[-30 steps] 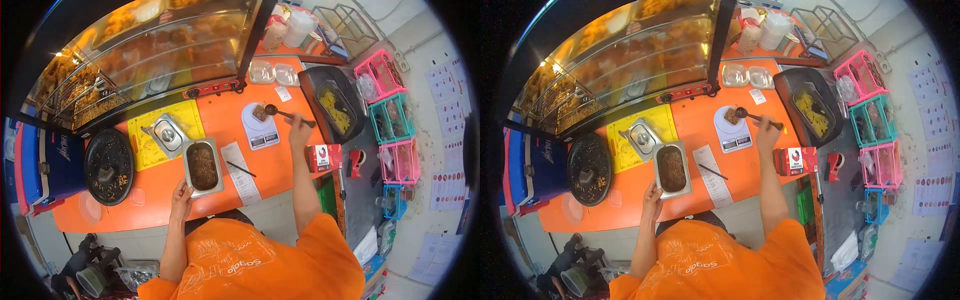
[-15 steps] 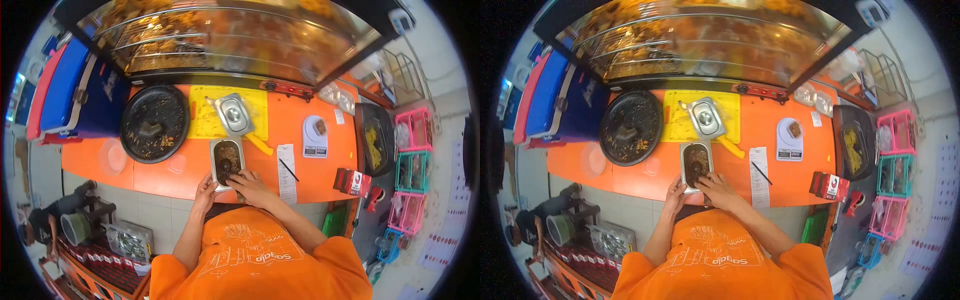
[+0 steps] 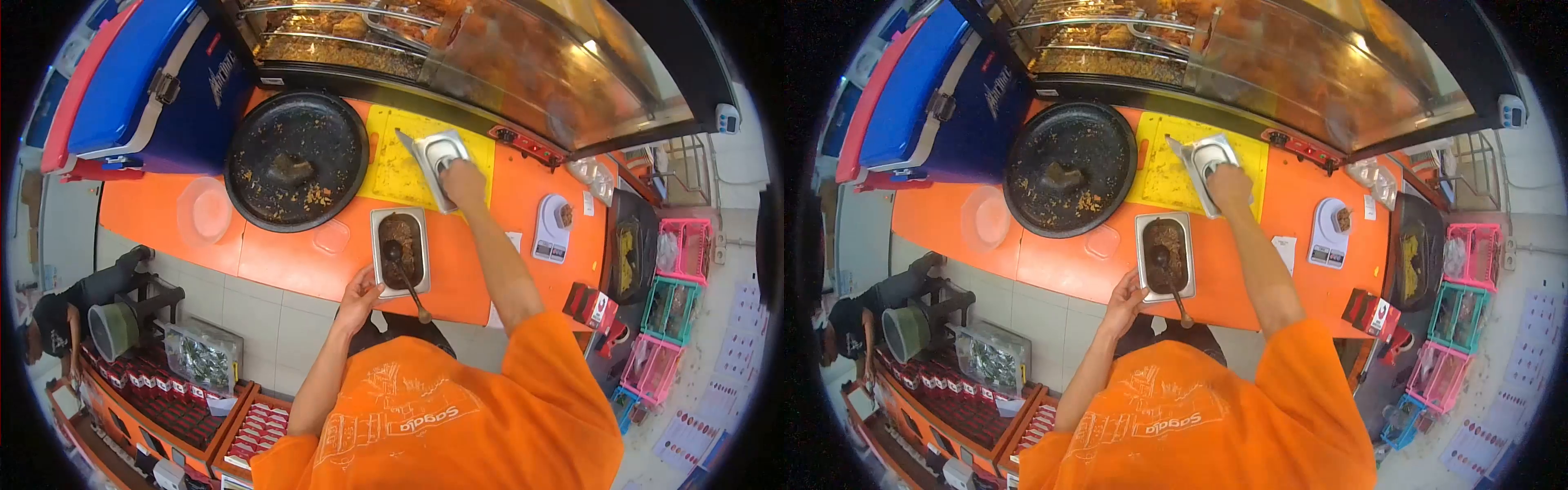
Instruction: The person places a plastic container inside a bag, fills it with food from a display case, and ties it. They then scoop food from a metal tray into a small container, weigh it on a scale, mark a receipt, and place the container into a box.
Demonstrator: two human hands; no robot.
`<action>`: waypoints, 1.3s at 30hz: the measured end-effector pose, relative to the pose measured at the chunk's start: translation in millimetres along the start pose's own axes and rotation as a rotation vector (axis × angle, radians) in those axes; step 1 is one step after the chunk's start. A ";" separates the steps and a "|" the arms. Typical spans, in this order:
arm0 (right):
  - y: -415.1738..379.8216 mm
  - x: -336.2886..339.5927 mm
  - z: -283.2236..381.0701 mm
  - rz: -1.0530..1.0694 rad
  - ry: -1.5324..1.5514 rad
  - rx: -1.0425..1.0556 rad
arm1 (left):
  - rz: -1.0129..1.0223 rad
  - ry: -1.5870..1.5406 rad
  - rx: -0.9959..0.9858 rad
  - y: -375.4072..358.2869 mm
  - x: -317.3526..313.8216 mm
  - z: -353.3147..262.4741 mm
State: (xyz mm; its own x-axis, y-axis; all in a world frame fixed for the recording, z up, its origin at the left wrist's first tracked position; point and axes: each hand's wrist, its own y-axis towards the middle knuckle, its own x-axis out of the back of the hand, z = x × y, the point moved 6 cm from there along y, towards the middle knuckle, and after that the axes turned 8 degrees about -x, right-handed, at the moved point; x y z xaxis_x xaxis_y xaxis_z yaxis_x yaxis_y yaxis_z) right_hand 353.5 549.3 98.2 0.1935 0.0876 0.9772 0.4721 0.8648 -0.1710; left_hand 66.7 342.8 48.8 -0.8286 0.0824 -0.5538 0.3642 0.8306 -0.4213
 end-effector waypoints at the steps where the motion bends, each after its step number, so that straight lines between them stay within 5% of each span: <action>1: -14.7 21.5 2.8 0.003 -0.009 -0.013 | 0.019 -0.081 0.002 -2.1 -7.0 -7.2; 4: -100.0 92.0 18.3 0.197 0.161 -0.041 | 0.034 -0.065 0.048 -0.8 1.3 -6.9; 7: -173.7 46.2 28.5 0.295 0.128 -0.110 | 0.036 -0.096 0.068 6.0 4.0 -7.2; 10: -200.3 -17.1 34.4 0.182 0.233 -0.044 | 0.093 -0.031 0.080 2.3 -0.4 -20.3; 13: -215.7 2.1 33.1 0.101 0.250 0.061 | 0.069 0.082 0.086 6.3 -7.9 -22.0; 16: -225.0 28.8 -0.9 -0.110 0.383 -0.094 | -0.006 0.217 0.126 5.6 -17.5 -28.5; 18: -231.3 5.1 -10.1 0.554 0.649 -0.275 | 0.070 0.470 0.003 12.5 -9.8 -27.9; 20: -238.2 -23.1 -7.5 0.403 0.872 -0.165 | 0.032 0.467 -0.047 20.5 7.8 -20.3; 22: -231.5 -27.8 3.8 0.272 0.924 0.081 | 0.040 0.487 -0.074 13.1 1.1 -47.3; 24: -229.1 6.0 17.7 0.333 0.918 -0.043 | 0.016 0.319 -0.123 7.3 -23.2 -91.2; 27: -208.1 93.9 59.0 0.301 1.211 0.032 | -0.025 0.304 -0.253 5.5 -60.4 -186.9; 31: -143.6 230.7 113.8 -0.006 1.091 0.212 | 0.096 0.250 -0.530 30.0 -138.6 -331.9; 34: -88.3 306.4 154.4 0.016 1.288 0.144 | 0.129 0.185 -0.583 65.1 -185.8 -419.1; 39: -9.4 350.9 194.1 -0.130 1.485 0.217 | 0.206 0.053 -0.631 138.2 -215.2 -473.9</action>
State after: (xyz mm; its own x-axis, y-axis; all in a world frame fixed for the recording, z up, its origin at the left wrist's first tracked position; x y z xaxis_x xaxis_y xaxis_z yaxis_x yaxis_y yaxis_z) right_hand 250.1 667.9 467.1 0.8944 -0.4444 -0.0516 0.4468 0.8929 0.0557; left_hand 93.8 701.0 450.1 -0.7941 0.2874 -0.5355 0.2117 0.9567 0.1995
